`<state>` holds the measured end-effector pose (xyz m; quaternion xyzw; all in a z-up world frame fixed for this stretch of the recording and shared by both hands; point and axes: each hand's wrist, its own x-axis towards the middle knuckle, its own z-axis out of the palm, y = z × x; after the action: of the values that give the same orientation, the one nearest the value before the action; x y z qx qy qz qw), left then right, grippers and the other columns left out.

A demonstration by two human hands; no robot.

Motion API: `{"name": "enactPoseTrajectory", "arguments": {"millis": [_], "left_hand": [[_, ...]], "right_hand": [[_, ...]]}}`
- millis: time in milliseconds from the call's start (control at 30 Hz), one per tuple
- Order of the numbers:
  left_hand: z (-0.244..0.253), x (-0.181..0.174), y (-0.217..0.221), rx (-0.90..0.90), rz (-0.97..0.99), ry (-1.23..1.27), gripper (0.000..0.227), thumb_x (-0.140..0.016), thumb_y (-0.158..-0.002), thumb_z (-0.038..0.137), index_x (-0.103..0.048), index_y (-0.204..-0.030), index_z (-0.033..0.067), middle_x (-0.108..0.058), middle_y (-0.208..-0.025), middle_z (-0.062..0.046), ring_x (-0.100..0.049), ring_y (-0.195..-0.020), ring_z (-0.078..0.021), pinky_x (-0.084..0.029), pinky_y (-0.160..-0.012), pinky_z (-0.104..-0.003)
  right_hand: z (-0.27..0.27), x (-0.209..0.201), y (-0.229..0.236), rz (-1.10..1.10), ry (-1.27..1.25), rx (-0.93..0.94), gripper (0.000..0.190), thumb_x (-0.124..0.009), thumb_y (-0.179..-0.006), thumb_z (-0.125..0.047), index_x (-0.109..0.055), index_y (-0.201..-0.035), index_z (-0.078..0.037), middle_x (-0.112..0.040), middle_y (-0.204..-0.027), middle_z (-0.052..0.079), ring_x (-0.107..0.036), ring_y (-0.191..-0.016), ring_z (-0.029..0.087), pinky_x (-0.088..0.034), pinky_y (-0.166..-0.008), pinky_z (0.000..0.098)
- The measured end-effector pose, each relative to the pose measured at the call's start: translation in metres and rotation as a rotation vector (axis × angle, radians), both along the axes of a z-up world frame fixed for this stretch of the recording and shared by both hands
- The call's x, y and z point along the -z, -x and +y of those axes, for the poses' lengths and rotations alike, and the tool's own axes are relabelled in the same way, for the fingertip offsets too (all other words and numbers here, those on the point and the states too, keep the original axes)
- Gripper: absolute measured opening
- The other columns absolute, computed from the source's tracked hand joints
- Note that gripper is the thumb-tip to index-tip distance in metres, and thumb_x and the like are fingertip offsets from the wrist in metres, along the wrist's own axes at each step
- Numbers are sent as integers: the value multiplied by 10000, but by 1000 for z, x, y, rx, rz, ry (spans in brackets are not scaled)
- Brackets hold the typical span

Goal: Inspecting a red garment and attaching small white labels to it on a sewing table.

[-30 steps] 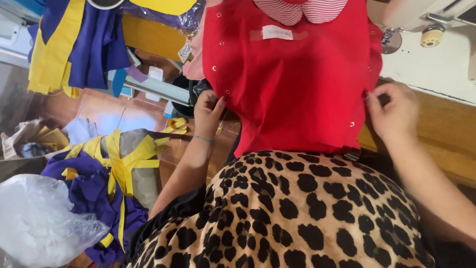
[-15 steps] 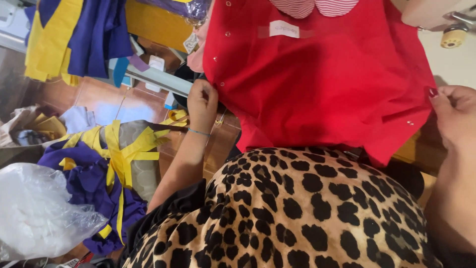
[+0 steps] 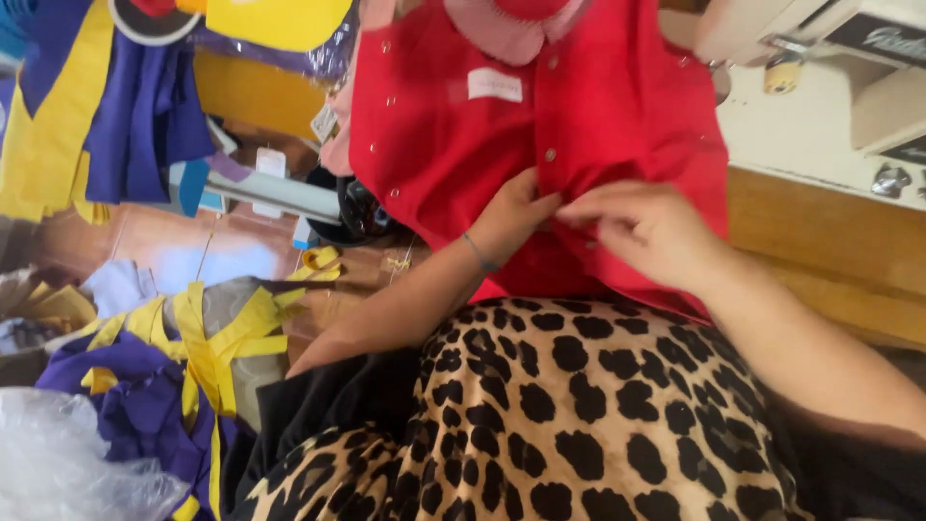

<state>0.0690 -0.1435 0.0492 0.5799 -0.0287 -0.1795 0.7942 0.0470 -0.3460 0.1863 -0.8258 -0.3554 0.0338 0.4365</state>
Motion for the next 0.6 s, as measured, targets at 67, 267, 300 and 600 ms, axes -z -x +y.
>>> {"name": "enactPoseTrajectory", "arguments": {"millis": [67, 267, 300, 600], "left_hand": [[2, 18, -5, -50, -82, -29, 363, -667, -1013, 191, -593, -1312, -2, -704, -1128, -142, -701, -1043, -252, -590, -905, -404], [14, 1, 6, 25, -167, -93, 258, -647, -985, 89, -648, -1236, 28, -729, -1106, -87, -663, -1057, -174, -561, -944, -363], [13, -2, 4, 41, -149, -30, 279, -667, -979, 79, -629, -1249, 22, -725, -1115, -87, -669, -1056, -182, -567, -940, -363], [22, 6, -8, 54, 70, 484, 562, -687, -1033, 355, -441, -1465, 94, -648, -1323, -161, -672, -1198, -297, -576, -959, -532]], "right_hand": [[-26, 23, -26, -77, -6, 134, 364, -570, -869, 39, -768, -1152, -76, -734, -1076, 169, -693, -1049, 404, -554, -889, 510], [-107, 105, -78, -394, 681, 755, 562, -800, -944, -340, -681, -1429, -81, -622, -1291, 121, -630, -1174, 333, -580, -895, 426], [-111, 113, -82, -226, 585, 775, 547, -798, -946, -343, -670, -1435, -132, -638, -1223, 86, -643, -1138, 314, -559, -906, 439], [4, 65, -73, -65, -54, 301, 434, -606, -837, 19, -660, -1266, -27, -632, -1162, 203, -610, -1152, 352, -485, -995, 457]]}}
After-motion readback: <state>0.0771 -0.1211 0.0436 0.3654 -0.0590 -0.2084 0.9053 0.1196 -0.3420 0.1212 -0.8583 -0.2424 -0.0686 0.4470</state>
